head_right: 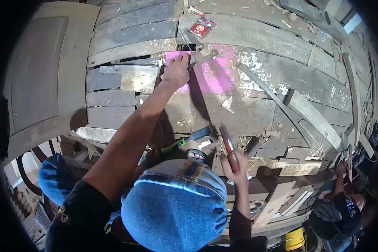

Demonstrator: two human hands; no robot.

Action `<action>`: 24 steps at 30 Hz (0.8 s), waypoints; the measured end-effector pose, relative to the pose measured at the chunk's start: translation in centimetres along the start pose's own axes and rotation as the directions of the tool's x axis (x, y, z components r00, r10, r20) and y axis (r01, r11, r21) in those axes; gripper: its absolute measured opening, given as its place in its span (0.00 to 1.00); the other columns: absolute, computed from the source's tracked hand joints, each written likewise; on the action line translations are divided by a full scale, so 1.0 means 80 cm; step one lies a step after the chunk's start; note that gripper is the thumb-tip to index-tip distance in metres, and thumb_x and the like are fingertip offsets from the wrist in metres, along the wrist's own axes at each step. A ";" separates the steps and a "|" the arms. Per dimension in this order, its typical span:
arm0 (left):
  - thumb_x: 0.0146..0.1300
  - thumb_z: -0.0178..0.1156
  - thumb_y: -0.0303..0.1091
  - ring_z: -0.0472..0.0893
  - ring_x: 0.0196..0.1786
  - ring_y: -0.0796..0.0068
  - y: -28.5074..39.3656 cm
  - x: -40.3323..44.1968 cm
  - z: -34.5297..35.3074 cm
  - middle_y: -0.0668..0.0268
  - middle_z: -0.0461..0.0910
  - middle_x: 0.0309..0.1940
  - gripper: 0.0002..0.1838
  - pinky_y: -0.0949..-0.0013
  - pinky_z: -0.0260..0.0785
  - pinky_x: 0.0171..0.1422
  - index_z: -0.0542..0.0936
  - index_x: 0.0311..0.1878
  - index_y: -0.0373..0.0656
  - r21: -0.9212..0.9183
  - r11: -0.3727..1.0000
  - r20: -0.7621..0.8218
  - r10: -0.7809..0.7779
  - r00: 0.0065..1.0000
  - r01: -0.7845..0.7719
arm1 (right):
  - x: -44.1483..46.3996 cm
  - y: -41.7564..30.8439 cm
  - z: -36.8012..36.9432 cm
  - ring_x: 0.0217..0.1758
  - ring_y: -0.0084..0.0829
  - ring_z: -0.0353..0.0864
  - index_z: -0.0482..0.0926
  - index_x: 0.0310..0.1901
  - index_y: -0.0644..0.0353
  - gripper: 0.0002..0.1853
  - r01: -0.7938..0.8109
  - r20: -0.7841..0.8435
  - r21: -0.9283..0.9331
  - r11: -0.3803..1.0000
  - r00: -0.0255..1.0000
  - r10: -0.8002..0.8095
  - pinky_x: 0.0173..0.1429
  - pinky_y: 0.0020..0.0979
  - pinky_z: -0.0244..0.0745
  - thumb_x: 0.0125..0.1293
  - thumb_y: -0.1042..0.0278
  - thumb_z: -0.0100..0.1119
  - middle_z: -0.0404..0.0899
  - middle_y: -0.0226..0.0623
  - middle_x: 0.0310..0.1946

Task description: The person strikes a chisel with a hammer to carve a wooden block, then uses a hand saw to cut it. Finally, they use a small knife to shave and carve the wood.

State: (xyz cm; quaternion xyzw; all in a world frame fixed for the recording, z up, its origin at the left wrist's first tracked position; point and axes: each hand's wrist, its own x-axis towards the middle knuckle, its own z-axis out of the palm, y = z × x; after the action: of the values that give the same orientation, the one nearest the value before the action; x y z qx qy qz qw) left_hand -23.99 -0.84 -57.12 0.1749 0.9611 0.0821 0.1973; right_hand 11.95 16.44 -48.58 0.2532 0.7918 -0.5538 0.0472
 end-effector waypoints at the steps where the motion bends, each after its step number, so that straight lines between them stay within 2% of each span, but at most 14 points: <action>1: 0.67 0.60 0.30 0.77 0.67 0.40 0.000 0.004 -0.001 0.53 0.77 0.65 0.22 0.42 0.77 0.66 0.70 0.64 0.45 -0.005 1.000 0.013 0.003 1.000 -0.003 | 0.047 -0.021 0.027 0.21 0.21 0.65 0.72 0.27 0.62 0.12 0.143 -0.024 0.067 0.987 0.990 -0.141 0.27 0.31 0.62 0.63 0.71 0.66 0.66 0.30 0.18; 2: 0.67 0.60 0.30 0.77 0.68 0.41 0.000 0.004 -0.001 0.53 0.76 0.66 0.23 0.41 0.77 0.66 0.70 0.65 0.45 -0.013 1.000 0.030 0.004 1.000 -0.004 | 0.094 -0.042 0.054 0.22 0.20 0.63 0.72 0.29 0.63 0.12 0.284 -0.048 0.129 0.950 0.959 -0.280 0.28 0.30 0.60 0.63 0.71 0.66 0.65 0.30 0.18; 3: 0.67 0.61 0.31 0.77 0.68 0.41 -0.001 0.010 -0.002 0.53 0.76 0.66 0.24 0.41 0.77 0.66 0.70 0.65 0.46 -0.013 1.000 0.044 0.015 0.999 -0.014 | 0.117 -0.036 0.059 0.23 0.19 0.62 0.72 0.30 0.63 0.12 0.095 0.069 0.239 0.966 0.991 -0.114 0.28 0.30 0.60 0.63 0.71 0.66 0.64 0.29 0.19; 6: 0.67 0.62 0.31 0.77 0.68 0.42 -0.010 0.005 0.003 0.54 0.76 0.66 0.26 0.40 0.77 0.66 0.69 0.67 0.47 -0.025 0.999 0.089 0.031 0.996 -0.029 | 0.070 -0.047 0.022 0.23 0.19 0.64 0.72 0.27 0.63 0.13 0.148 0.049 0.064 0.987 0.987 -0.152 0.27 0.30 0.60 0.64 0.71 0.67 0.65 0.29 0.18; 8: 0.67 0.62 0.31 0.78 0.67 0.42 -0.017 0.011 0.002 0.54 0.76 0.66 0.26 0.40 0.77 0.65 0.69 0.67 0.47 -0.032 0.998 0.062 0.056 0.997 -0.054 | -0.002 -0.015 -0.024 0.20 0.20 0.68 0.71 0.23 0.61 0.15 -0.027 0.053 -0.043 0.999 0.998 0.029 0.27 0.32 0.63 0.63 0.73 0.67 0.68 0.30 0.16; 10: 0.67 0.58 0.30 0.79 0.65 0.39 -0.003 -0.003 0.004 0.48 0.80 0.60 0.21 0.41 0.78 0.64 0.69 0.62 0.42 0.011 1.000 -0.072 0.027 0.997 -0.027 | -0.026 -0.020 -0.041 0.21 0.20 0.71 0.74 0.24 0.61 0.12 -0.079 0.065 0.074 0.994 0.995 0.074 0.28 0.31 0.65 0.62 0.73 0.67 0.70 0.30 0.16; 11: 0.67 0.59 0.31 0.77 0.68 0.41 -0.002 -0.001 0.000 0.51 0.78 0.63 0.23 0.40 0.77 0.64 0.69 0.65 0.45 0.003 1.000 -0.026 0.006 1.000 -0.006 | -0.022 -0.026 -0.039 0.21 0.20 0.72 0.76 0.26 0.62 0.10 -0.091 0.080 0.096 0.991 0.993 0.083 0.29 0.30 0.66 0.63 0.72 0.66 0.71 0.31 0.16; 12: 0.68 0.60 0.32 0.76 0.71 0.43 0.001 -0.002 -0.002 0.54 0.77 0.65 0.25 0.40 0.77 0.65 0.69 0.67 0.48 -0.006 1.000 0.026 -0.010 1.000 0.010 | -0.003 -0.020 -0.030 0.21 0.20 0.72 0.77 0.27 0.62 0.09 -0.066 0.118 -0.007 0.998 0.991 0.066 0.29 0.30 0.66 0.63 0.72 0.65 0.71 0.31 0.16; 14: 0.68 0.61 0.32 0.76 0.71 0.43 0.005 -0.001 -0.011 0.54 0.76 0.66 0.24 0.40 0.76 0.66 0.69 0.67 0.48 -0.044 0.998 0.039 -0.039 0.999 0.040 | 0.099 -0.050 0.036 0.23 0.19 0.66 0.73 0.27 0.64 0.13 0.215 0.035 0.172 0.961 0.974 -0.224 0.28 0.31 0.62 0.66 0.71 0.65 0.67 0.31 0.18; 16: 0.70 0.60 0.33 0.75 0.70 0.42 -0.011 0.012 -0.016 0.55 0.76 0.67 0.22 0.39 0.76 0.66 0.71 0.66 0.48 -0.087 0.994 0.137 -0.050 0.989 0.062 | 0.146 -0.050 0.063 0.25 0.19 0.64 0.73 0.30 0.65 0.12 0.159 0.087 0.255 0.954 0.979 -0.186 0.29 0.31 0.63 0.69 0.70 0.64 0.68 0.31 0.21; 18: 0.70 0.60 0.33 0.75 0.70 0.42 -0.003 -0.001 -0.004 0.56 0.76 0.67 0.22 0.39 0.76 0.66 0.71 0.66 0.47 0.025 1.000 0.036 -0.014 0.999 0.013 | 0.114 -0.044 0.036 0.25 0.19 0.67 0.75 0.30 0.65 0.12 0.184 0.118 0.200 0.962 0.971 -0.210 0.29 0.31 0.63 0.68 0.69 0.65 0.69 0.32 0.21; 19: 0.69 0.59 0.31 0.76 0.69 0.41 0.004 -0.005 -0.007 0.55 0.76 0.66 0.23 0.39 0.76 0.66 0.70 0.66 0.46 0.014 1.000 0.056 0.003 0.998 -0.004 | 0.071 -0.070 0.017 0.23 0.19 0.70 0.75 0.27 0.64 0.13 0.031 0.085 0.189 0.981 0.995 -0.048 0.29 0.30 0.65 0.66 0.70 0.66 0.70 0.33 0.19; 20: 0.67 0.58 0.30 0.77 0.68 0.40 0.007 0.005 -0.018 0.53 0.77 0.66 0.24 0.39 0.76 0.66 0.69 0.67 0.45 -0.001 1.000 0.044 0.006 0.999 -0.006 | 0.040 -0.052 -0.009 0.22 0.20 0.72 0.75 0.25 0.62 0.12 0.111 0.095 -0.033 0.993 0.990 -0.107 0.29 0.30 0.67 0.64 0.70 0.67 0.70 0.33 0.17; 24: 0.66 0.58 0.29 0.77 0.67 0.39 0.001 -0.004 0.008 0.53 0.77 0.66 0.25 0.40 0.77 0.66 0.69 0.67 0.44 0.053 0.999 -0.054 0.013 0.998 -0.010 | -0.004 -0.045 -0.032 0.20 0.22 0.71 0.76 0.26 0.61 0.09 0.006 0.133 -0.015 1.000 0.991 -0.004 0.27 0.32 0.66 0.60 0.73 0.67 0.69 0.34 0.16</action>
State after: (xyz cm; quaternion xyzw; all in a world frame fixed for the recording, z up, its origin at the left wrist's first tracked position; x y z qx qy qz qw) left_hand -23.42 -0.82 -57.56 0.1832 0.9669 0.0626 0.1659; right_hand 11.10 17.69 -44.41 0.2132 0.7918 -0.5635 0.1004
